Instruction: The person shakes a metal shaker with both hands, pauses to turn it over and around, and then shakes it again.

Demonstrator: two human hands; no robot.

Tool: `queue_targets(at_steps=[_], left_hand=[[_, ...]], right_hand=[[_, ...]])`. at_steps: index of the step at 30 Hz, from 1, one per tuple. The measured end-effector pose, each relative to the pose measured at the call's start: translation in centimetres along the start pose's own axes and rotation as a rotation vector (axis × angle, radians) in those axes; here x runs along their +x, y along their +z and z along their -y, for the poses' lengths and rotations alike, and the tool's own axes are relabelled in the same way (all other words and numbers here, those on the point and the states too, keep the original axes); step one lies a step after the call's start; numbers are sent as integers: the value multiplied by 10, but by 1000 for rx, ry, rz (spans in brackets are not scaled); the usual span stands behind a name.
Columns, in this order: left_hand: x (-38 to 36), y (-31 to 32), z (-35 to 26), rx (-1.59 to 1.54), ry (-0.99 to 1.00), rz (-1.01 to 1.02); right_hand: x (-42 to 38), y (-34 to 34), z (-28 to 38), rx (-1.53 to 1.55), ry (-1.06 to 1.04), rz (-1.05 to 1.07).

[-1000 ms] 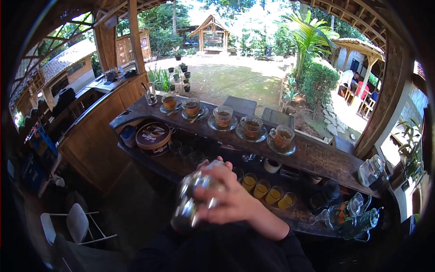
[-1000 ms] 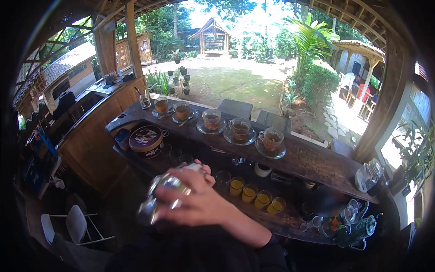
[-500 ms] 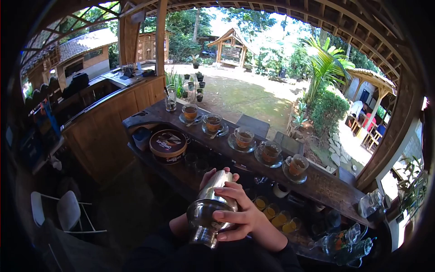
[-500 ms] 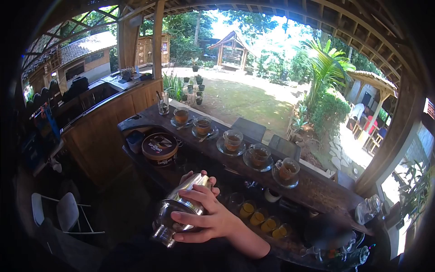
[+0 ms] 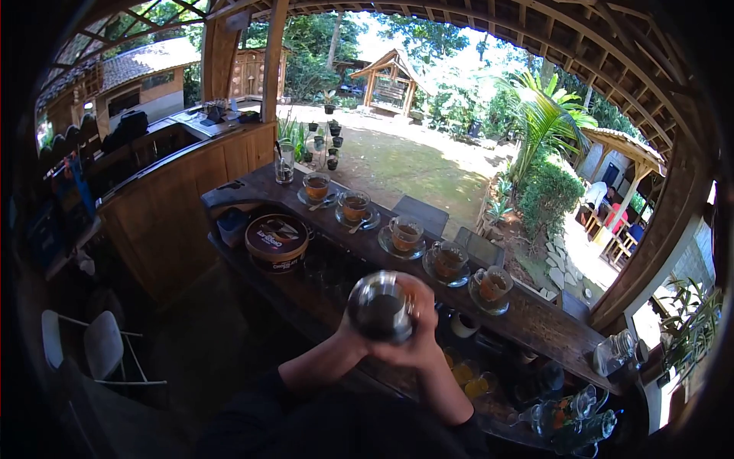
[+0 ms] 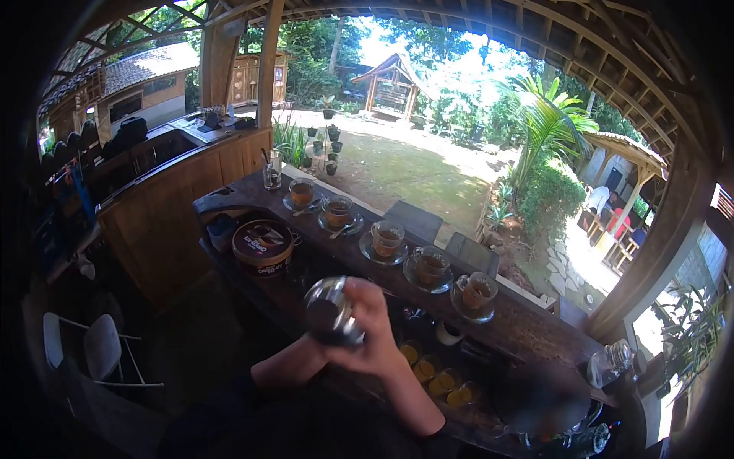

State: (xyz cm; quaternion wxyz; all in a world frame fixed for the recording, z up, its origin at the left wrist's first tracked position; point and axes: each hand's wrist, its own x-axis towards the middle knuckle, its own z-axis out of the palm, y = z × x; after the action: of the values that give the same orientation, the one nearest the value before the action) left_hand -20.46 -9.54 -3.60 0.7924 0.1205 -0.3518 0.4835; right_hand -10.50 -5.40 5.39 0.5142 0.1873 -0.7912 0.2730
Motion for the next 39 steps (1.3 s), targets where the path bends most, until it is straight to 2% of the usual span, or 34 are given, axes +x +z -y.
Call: queue_targets(at_steps=[1, 2, 3, 4, 5, 6, 7, 8, 9, 10, 11, 12, 13, 14, 16, 18, 19, 20, 22, 23, 24, 25, 26, 28, 29, 30, 31, 32, 33, 34, 36, 37, 38, 39], left_hand=[[-7, -2, 8, 466, 197, -546], [-10, -1, 13, 941, 388, -1091], [25, 66, 67, 923, 438, -1171], [24, 58, 55, 931, 441, -1165], [16, 41, 37, 707, 404, -960], [15, 40, 35, 479, 365, -761], [17, 41, 29, 590, 226, -536], [20, 39, 32, 720, 363, -543], [29, 50, 49, 863, 459, -632], [35, 60, 65, 1009, 553, -719], [10, 14, 24, 511, 298, -608], [5, -13, 28, 345, 285, -383], [14, 2, 50, 735, 368, -582], [28, 28, 80, 1133, 441, -773], [43, 41, 100, 1205, 480, -879], [36, 32, 88, 1299, 581, -564], [41, 40, 70, 701, 216, -532], [42, 39, 67, 857, 256, -619], [47, 35, 65, 727, 235, -672], [35, -3, 52, 512, 197, -559], [41, -14, 57, 300, 158, -436], [41, -20, 64, 639, 287, -494], [47, -26, 72, 672, 368, -610], [56, -15, 89, 617, 323, -597], [62, 2, 91, 593, 254, -676], [68, 15, 97, 740, 208, -656], [72, 19, 100, 801, 203, -575], [74, 20, 102, 861, 198, -496], [75, 13, 98, 833, 214, -523], [69, 0, 86, 695, 184, -606], [45, -52, 70, 433, 200, -541], [53, -48, 83, 633, 342, -362], [55, -36, 97, 472, 411, -481], [56, -31, 93, 269, 313, -420]], right_hand=[[-12, 7, -7, -4, 221, -164], [-16, 3, -2, -55, 350, -180], [-16, -1, 3, -31, 215, -124], [-14, -5, 9, -9, 80, -63], [-4, -7, 26, -62, -88, -12], [-5, -11, 37, 22, -159, 70], [-5, -13, 42, 5, -312, 57], [-2, -13, 43, -16, -469, 42], [-4, -7, 36, 43, -457, -61], [-19, -18, 34, 63, -359, -5], [-26, -25, 30, 45, -150, -15], [-28, -30, 28, 27, 57, -21], [-27, -33, 27, -102, 172, -74], [-29, -34, 30, -96, 275, -133], [-21, -42, 53, -76, 151, -163], [-24, -55, 61, 72, -137, 43], [-16, -55, 74, 53, -300, 40], [-20, -48, 64, -19, -579, -21], [-33, -61, 61, -60, -405, 64], [-42, -62, 54, -21, -196, -10], [-44, -64, 53, 14, 7, -79], [-47, -70, 61, -250, 196, -133], [-43, -74, 67, -345, 244, -188], [-46, -78, 74, -139, 0, -228], [-41, -71, 73, -46, -251, -241], [-52, -75, 88, 215, -65, -115], [-52, -74, 85, 220, -63, -114], [-51, -70, 80, 62, -371, -129], [-52, -67, 78, -102, -673, -145], [-52, -81, 88, -182, -436, -1], [-59, -82, 71, -123, 22, -30], [-59, -79, 74, -233, 188, -156], [-58, -81, 69, -349, 213, -146], [-48, -81, 75, -257, 103, -127]])
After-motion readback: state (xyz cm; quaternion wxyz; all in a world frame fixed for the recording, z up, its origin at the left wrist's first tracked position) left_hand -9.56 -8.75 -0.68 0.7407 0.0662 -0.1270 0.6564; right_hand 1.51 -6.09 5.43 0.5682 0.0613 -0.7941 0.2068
